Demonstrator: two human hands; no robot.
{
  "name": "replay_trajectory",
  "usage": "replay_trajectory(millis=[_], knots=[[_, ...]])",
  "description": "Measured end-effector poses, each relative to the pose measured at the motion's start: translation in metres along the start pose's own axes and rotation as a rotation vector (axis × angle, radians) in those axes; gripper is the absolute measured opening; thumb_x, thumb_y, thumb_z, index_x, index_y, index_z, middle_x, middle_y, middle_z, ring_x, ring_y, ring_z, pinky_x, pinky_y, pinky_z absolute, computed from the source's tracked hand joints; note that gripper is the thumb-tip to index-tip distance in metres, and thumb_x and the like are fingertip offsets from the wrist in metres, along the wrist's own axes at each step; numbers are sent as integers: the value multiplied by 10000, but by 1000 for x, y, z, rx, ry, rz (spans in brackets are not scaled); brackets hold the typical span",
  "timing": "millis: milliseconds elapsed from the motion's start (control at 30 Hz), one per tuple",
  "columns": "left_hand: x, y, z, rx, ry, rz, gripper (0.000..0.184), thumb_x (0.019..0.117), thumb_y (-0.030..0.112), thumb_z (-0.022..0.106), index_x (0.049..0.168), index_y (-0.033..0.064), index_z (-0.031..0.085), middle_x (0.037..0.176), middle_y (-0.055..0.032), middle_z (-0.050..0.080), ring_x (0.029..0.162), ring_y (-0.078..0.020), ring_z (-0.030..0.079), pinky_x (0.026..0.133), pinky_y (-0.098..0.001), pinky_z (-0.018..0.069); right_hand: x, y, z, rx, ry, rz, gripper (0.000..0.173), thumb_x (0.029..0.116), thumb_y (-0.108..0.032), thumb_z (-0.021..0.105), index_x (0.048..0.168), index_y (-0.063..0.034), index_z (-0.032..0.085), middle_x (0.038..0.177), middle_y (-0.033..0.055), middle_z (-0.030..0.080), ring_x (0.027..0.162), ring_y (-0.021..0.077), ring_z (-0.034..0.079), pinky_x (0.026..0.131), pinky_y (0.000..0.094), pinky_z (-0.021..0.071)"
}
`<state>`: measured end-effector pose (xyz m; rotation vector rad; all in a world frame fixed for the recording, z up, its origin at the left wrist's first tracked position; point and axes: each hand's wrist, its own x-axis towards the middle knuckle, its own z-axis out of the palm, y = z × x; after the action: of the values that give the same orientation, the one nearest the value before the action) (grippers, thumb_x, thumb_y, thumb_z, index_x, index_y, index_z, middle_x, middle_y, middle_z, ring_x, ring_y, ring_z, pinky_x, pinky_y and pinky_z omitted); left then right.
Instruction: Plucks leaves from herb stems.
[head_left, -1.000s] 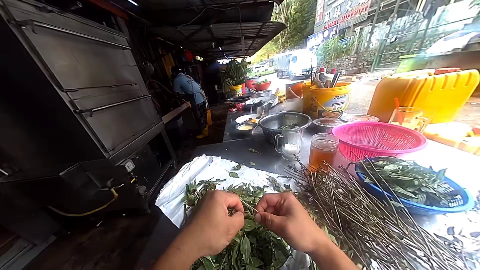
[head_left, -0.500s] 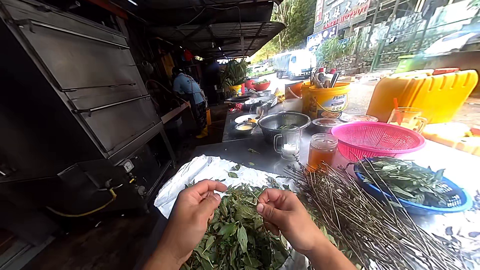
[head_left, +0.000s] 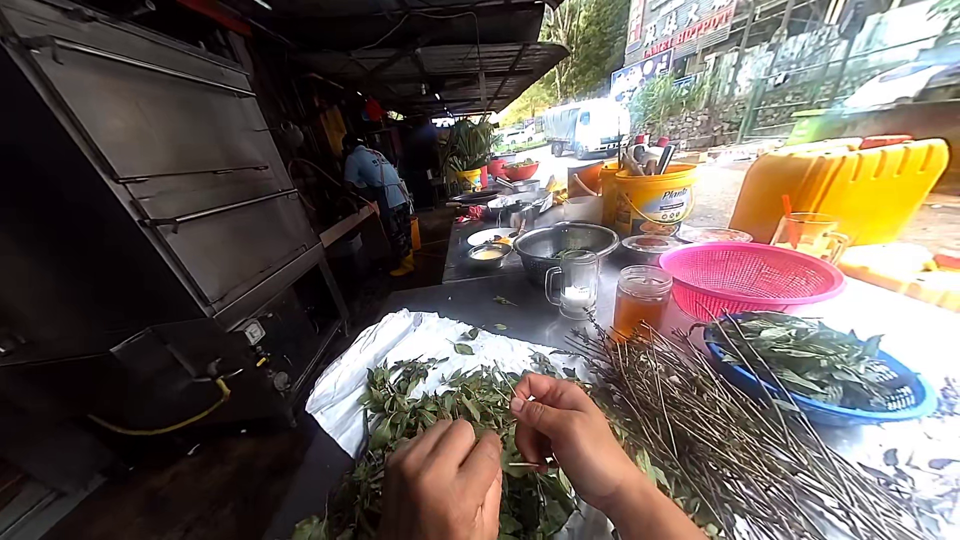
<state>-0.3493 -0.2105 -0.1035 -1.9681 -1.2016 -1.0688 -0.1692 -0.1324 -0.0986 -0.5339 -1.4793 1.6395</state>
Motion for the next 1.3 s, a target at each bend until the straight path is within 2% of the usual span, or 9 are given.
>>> replay_trajectory(millis=[200,400,633,733,867,1033,1133,1200,1300], knots=[[-3,11,4,-34,-42,-26,221,929,181,575,737,118,664,622,5,518,534,-128,526,443,-275,407,2,4,4,-30,20,3,207,1041,-148,498,850,-91,552,587,14,575,483,82,538,463,220,427],[-14,15,-8,-143,-82,-166,198,914,184,601,743,113,671,628,5,545,549,-101,538,467,-255,431,2,0,-2,16,199,-41,258,1060,-141,446,846,-62,565,584,34,559,495,94,518,483,233,419],[-8,-16,-34,-229,155,-495,85,833,107,673,773,53,698,648,46,591,549,41,469,493,-133,389,1,-1,-5,104,173,-62,232,1050,-140,465,845,-69,548,575,26,524,489,85,494,490,226,416],[-8,-36,-43,-250,144,-472,97,842,119,653,778,66,702,665,64,606,560,55,482,496,-124,398,1,-2,-4,125,174,-63,217,1040,-140,476,849,-74,554,571,17,513,480,76,480,477,221,403],[-6,-50,-53,-392,-134,-394,192,867,222,655,948,98,779,715,67,637,575,39,470,509,-151,393,2,0,-3,111,150,-65,226,1039,-143,492,835,-76,563,567,15,514,473,69,472,471,213,388],[18,-35,-36,-397,-26,-350,211,896,239,629,986,122,780,695,112,603,538,53,425,467,-143,357,1,2,-1,93,50,-49,199,1034,-150,505,857,-88,569,572,1,513,479,66,486,473,211,403],[33,-25,-23,-235,-142,-283,247,928,310,600,1022,201,800,763,113,670,579,7,520,505,-223,450,1,3,-2,81,-34,-57,194,1032,-174,521,861,-100,574,590,-13,509,489,60,480,474,210,399],[39,-20,-12,-92,-234,-221,236,927,312,563,872,232,778,709,104,635,592,-36,587,505,-292,487,0,3,-2,73,-87,-63,184,1031,-180,527,871,-105,579,596,-17,520,494,56,490,479,207,406],[41,-17,0,-40,-254,-183,231,879,262,546,689,214,668,629,93,561,543,-54,545,453,-298,424,0,3,-3,62,-139,-63,176,1036,-175,536,881,-104,580,597,-22,529,494,47,490,476,197,396]])
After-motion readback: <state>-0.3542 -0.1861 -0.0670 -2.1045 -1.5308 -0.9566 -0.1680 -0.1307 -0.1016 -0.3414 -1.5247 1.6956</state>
